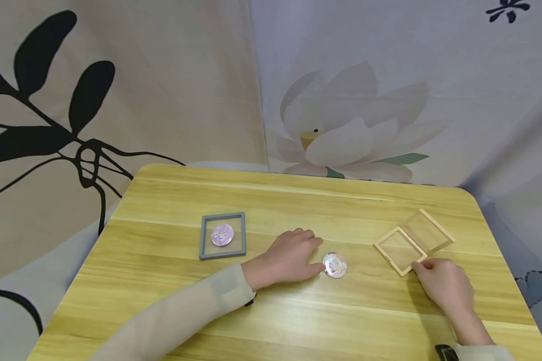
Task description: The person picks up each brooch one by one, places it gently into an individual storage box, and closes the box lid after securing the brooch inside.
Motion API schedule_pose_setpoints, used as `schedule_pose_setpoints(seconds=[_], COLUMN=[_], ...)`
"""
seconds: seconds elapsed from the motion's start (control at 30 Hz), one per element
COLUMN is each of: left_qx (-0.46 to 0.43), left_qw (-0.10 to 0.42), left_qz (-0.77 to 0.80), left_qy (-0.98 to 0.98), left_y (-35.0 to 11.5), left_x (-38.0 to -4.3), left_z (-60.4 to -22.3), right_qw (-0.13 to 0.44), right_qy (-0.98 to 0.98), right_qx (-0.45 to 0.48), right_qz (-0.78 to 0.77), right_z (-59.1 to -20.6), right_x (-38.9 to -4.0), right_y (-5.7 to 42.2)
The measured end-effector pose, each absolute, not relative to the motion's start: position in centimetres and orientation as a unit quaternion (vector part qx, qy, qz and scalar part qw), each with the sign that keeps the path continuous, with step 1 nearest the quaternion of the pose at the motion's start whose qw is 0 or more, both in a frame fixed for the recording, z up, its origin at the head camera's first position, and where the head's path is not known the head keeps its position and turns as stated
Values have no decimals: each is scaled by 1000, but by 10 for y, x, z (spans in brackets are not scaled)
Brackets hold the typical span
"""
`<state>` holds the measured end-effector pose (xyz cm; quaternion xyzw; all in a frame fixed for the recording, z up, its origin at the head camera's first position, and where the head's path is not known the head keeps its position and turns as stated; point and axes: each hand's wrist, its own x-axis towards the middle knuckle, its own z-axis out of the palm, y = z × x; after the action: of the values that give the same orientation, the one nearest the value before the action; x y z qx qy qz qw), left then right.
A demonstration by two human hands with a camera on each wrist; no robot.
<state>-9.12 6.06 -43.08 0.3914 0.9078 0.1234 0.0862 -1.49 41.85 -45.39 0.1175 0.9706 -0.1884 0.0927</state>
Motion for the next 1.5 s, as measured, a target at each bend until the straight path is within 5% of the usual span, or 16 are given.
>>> schedule_pose_setpoints(seconds=[0.87,1.5], left_qx=[453,443], left_qw=[99,173], left_qz=[-19,38], left_qy=[886,879], left_y=[98,109], left_x=[-84,-94], left_z=[-454,-449], right_qw=[91,78], right_qy=[967,964], right_qx=[84,67], right_qz=[-221,-246], right_z=[-456,-459], right_x=[-17,-10], right_y=[402,388])
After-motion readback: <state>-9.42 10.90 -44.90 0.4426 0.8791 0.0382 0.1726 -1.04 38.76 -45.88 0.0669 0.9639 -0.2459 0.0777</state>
